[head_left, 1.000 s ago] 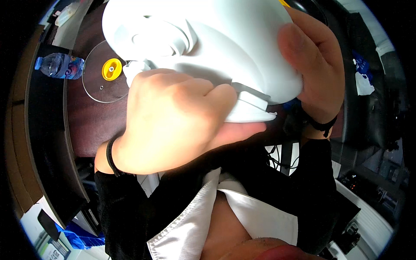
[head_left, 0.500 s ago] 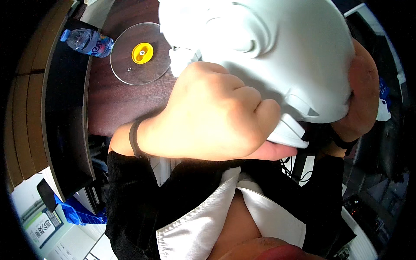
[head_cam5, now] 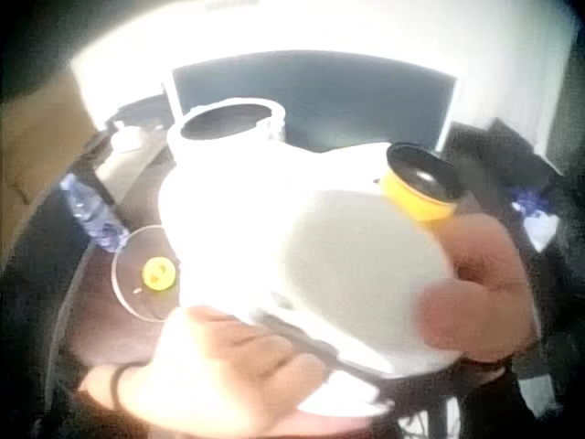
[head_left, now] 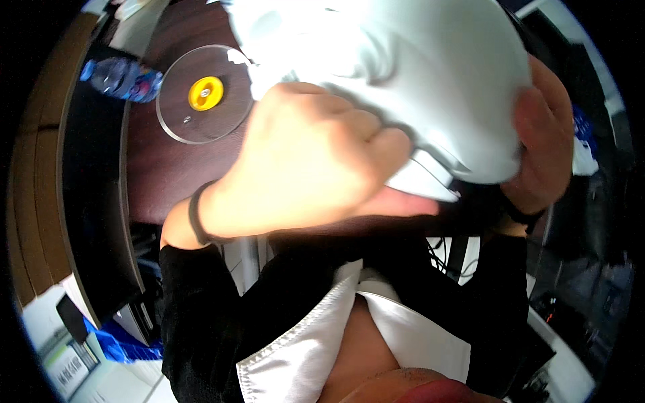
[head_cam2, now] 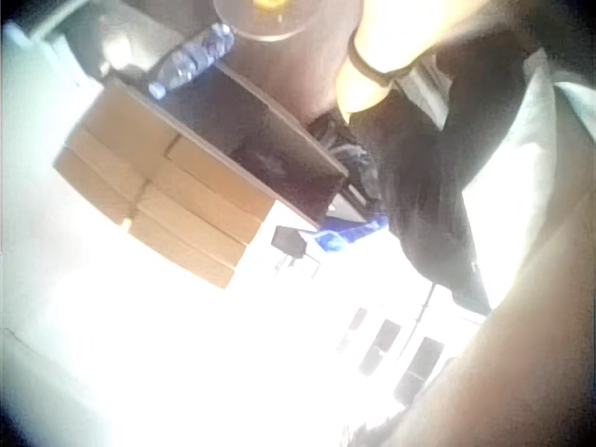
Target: The person uses a screwdriver to remove screws from the underside of a white appliance lid, then flips the lid and wipes its interior with a cloth. The person continues to remove additional screws and places them on the table.
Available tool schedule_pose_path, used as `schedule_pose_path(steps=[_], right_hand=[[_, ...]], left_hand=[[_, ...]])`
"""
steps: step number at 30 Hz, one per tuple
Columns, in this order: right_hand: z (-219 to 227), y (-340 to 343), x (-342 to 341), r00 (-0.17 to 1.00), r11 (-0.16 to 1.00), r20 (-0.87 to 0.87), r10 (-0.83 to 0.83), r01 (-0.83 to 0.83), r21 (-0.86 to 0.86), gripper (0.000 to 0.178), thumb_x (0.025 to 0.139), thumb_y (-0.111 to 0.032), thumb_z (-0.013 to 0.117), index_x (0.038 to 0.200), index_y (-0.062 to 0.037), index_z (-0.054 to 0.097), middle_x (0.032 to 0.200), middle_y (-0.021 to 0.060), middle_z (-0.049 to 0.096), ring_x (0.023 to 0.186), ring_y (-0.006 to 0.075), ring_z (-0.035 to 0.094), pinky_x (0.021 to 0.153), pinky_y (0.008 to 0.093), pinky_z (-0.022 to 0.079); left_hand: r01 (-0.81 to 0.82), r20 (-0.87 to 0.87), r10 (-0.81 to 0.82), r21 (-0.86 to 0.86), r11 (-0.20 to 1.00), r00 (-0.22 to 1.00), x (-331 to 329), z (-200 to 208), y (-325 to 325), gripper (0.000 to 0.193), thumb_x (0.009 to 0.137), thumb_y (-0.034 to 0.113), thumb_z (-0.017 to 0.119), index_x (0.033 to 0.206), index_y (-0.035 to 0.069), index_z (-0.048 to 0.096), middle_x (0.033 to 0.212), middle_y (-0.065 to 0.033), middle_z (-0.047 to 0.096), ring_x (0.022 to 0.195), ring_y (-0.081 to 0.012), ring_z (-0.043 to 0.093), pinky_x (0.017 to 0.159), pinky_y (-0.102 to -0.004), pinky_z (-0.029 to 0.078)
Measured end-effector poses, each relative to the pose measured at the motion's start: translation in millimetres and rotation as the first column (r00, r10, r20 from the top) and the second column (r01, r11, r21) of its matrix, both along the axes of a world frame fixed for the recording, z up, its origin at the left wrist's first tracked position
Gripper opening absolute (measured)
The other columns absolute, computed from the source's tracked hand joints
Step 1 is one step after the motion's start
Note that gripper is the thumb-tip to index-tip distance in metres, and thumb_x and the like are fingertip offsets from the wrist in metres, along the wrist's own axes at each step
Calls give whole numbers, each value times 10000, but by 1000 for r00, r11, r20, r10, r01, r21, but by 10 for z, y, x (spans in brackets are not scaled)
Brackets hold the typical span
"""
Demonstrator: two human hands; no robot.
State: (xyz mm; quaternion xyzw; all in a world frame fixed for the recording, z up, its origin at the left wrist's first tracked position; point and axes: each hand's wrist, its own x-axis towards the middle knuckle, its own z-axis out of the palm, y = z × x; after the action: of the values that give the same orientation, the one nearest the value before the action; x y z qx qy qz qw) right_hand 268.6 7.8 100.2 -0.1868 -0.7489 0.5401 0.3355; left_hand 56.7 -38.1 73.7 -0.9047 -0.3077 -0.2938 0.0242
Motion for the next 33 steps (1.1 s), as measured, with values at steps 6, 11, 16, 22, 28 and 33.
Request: schedule_pose_path(steps=[6, 11, 16, 22, 28, 33], right_hand=[[-75, 184, -169, 976, 982, -114, 186, -181, 52, 272, 895, -241, 493, 926, 26, 538, 705, 56, 542, 573, 101, 477, 503, 235, 392], [-157, 223, -212, 930, 969, -288, 230, -247, -22, 251, 888, -224, 520, 853, 19, 567, 623, 17, 515, 499, 62, 426, 444, 212, 343], [-315, 143, -317, 882, 970, -455, 123, -203, -132, 239, 898, -222, 513, 812, -8, 575, 597, -11, 488, 495, 50, 409, 438, 193, 315], [-300, 81, -351, 911, 967, -409, 49, -145, -207, 257, 900, -248, 518, 779, -27, 569, 579, -23, 465, 490, 39, 377, 430, 193, 290], [-352, 173, -361, 878, 982, -465, 110, -168, -84, 266, 903, -247, 515, 748, -35, 560, 577, -34, 439, 497, 36, 361, 431, 195, 276], [-308, 142, -390, 886, 982, -454, 99, -159, -97, 263, 901, -246, 515, 756, -31, 561, 588, -32, 450, 509, 36, 374, 441, 195, 286]], left_hand=[[-40, -29, 37, -113, 993, 999, -10, 72, 5, 465, 589, 419, 741, 523, 67, 443, 454, -46, 386, 392, -230, 417, 391, -313, 307], [-38, 13, 42, -197, 980, 999, 18, 125, 11, 465, 589, 319, 773, 501, 43, 410, 449, -76, 364, 392, -250, 380, 398, -313, 280], [-62, -30, 55, -309, 949, 998, 36, 176, 10, 419, 612, 283, 766, 509, 29, 448, 453, -90, 392, 389, -236, 389, 407, -300, 284], [-157, -195, 94, -339, 928, 976, -11, 197, 45, 356, 661, 259, 740, 563, 0, 517, 478, -102, 447, 415, -220, 432, 434, -288, 324], [-219, -236, 128, -416, 883, 963, 11, 219, 64, 343, 692, 244, 728, 588, -15, 529, 490, -107, 464, 431, -211, 450, 448, -286, 336], [-232, -217, 147, -447, 864, 965, 0, 216, 45, 334, 692, 232, 730, 595, -19, 532, 489, -100, 471, 430, -186, 445, 447, -280, 329]])
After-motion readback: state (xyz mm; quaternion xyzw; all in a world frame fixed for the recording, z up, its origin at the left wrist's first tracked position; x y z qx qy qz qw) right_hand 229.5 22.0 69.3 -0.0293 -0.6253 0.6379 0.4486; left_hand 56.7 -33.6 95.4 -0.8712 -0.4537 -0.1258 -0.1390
